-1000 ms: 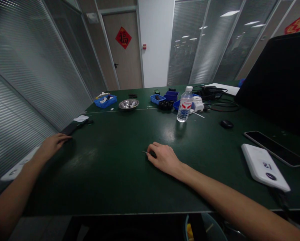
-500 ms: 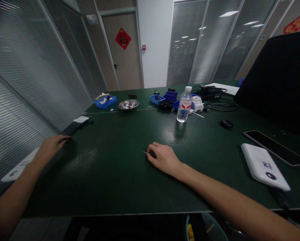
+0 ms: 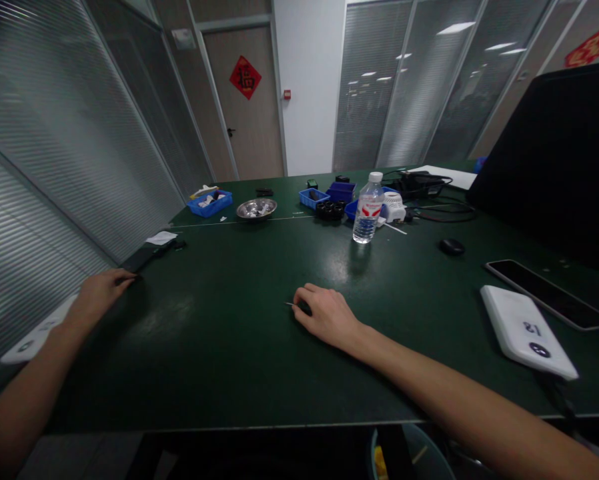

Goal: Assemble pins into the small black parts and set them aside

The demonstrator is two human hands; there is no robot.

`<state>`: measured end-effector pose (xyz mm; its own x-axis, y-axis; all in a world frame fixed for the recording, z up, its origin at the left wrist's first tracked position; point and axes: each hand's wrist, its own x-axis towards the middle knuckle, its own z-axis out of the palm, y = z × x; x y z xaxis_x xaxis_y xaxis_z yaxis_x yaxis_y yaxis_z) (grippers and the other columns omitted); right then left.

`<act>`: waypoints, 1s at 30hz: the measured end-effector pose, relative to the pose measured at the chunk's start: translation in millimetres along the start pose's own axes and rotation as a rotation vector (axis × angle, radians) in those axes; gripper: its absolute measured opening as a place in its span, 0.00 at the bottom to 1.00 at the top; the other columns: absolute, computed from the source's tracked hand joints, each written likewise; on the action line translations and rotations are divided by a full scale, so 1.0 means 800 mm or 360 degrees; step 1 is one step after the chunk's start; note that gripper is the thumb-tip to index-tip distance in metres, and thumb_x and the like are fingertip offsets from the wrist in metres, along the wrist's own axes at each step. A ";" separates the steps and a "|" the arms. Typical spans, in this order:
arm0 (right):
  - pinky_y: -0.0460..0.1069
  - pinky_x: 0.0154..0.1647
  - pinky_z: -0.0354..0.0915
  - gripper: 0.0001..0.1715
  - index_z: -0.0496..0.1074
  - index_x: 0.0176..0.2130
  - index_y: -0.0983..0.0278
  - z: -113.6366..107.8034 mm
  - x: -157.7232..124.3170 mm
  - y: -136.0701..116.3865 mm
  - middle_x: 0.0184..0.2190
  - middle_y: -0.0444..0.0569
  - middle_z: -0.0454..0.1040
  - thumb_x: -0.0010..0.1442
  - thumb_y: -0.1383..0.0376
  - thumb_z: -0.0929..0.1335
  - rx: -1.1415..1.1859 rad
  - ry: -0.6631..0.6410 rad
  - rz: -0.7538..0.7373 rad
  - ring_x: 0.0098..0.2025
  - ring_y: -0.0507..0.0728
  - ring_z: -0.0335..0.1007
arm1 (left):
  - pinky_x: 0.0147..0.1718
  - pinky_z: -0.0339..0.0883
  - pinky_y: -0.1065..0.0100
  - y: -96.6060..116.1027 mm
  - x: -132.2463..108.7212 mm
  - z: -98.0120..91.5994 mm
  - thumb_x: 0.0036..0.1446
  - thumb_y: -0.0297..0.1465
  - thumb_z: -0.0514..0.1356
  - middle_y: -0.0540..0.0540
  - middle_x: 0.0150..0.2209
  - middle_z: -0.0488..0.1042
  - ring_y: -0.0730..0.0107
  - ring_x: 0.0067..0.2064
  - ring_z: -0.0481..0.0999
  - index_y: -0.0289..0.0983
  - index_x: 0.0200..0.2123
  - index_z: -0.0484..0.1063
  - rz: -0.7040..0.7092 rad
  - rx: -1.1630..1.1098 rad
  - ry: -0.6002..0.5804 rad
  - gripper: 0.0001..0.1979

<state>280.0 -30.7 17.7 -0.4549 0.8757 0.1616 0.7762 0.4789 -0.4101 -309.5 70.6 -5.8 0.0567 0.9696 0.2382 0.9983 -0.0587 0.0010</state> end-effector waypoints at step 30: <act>0.48 0.33 0.60 0.10 0.75 0.43 0.60 0.006 0.003 0.003 0.39 0.46 0.75 0.68 0.59 0.66 -0.0017 0.0026 -0.0003 0.34 0.53 0.70 | 0.54 0.67 0.53 0.049 -0.024 -0.068 0.71 0.41 0.49 0.38 0.55 0.74 0.50 0.53 0.74 0.34 0.58 0.74 -0.0120 -0.0017 0.0521 0.24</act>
<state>278.6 -28.1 12.7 -0.4492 0.8756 0.1773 0.7799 0.4812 -0.4003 -272.2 37.2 42.2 -0.0268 0.8435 0.5365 0.9992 0.0063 0.0400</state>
